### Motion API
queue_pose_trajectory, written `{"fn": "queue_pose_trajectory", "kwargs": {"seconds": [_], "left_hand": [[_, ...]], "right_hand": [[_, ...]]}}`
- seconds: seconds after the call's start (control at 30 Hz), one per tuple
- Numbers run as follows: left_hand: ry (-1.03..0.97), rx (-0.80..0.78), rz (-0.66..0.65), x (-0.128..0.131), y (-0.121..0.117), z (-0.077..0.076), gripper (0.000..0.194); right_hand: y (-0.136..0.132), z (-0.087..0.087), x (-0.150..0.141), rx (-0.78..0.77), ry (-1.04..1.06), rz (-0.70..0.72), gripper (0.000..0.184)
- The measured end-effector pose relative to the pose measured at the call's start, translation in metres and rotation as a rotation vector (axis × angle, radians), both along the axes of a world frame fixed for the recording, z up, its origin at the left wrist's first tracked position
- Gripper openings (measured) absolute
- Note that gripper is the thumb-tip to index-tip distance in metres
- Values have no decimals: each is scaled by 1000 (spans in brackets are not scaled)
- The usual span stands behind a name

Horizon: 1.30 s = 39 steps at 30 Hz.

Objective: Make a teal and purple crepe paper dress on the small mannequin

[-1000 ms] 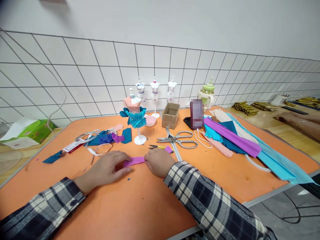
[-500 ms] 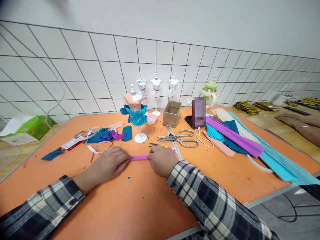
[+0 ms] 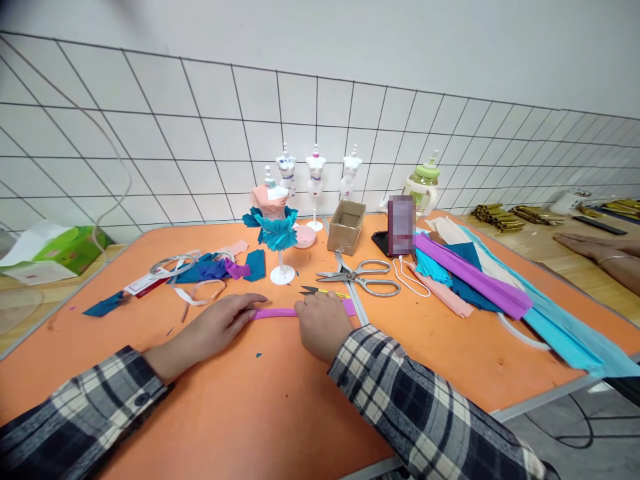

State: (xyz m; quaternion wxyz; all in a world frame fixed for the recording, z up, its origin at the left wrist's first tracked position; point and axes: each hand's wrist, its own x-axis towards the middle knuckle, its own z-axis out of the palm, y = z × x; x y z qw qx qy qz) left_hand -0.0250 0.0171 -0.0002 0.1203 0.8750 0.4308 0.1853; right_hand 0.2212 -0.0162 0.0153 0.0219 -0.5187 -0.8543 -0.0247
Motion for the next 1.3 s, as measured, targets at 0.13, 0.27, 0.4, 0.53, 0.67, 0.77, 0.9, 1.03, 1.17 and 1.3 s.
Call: {"fn": "queue_pose_trajectory", "kwargs": {"seconds": [0.13, 0.27, 0.4, 0.53, 0.67, 0.77, 0.9, 1.03, 1.17, 1.3], "left_hand": [[36, 19, 22, -2, 0, 2, 37], [79, -5, 88, -1, -2, 7, 41], [134, 14, 59, 0, -1, 8, 41], [159, 47, 48, 0, 2, 2, 41], [166, 76, 64, 0, 8, -2, 36], [200, 124, 39, -1, 10, 0, 32], [118, 377, 81, 7, -6, 4, 38], [192, 468, -121, 33, -44, -1, 42], [343, 342, -104, 52, -70, -7, 66], [426, 174, -42, 52, -71, -2, 70]], "right_hand": [[3, -5, -2, -14, 35, 32, 25], [7, -8, 3, -45, 153, 64, 29], [13, -10, 8, -124, 221, 85, 19], [16, -10, 10, -135, 242, 120, 21], [16, -9, 9, -120, 200, 130, 24], [15, -9, 9, -99, 158, 144, 27], [15, -10, 9, -72, 103, 166, 32], [14, -9, 9, -58, 76, 160, 29], [13, -8, 9, -77, 90, 152, 28], [14, -7, 9, -106, 109, 148, 33]]}}
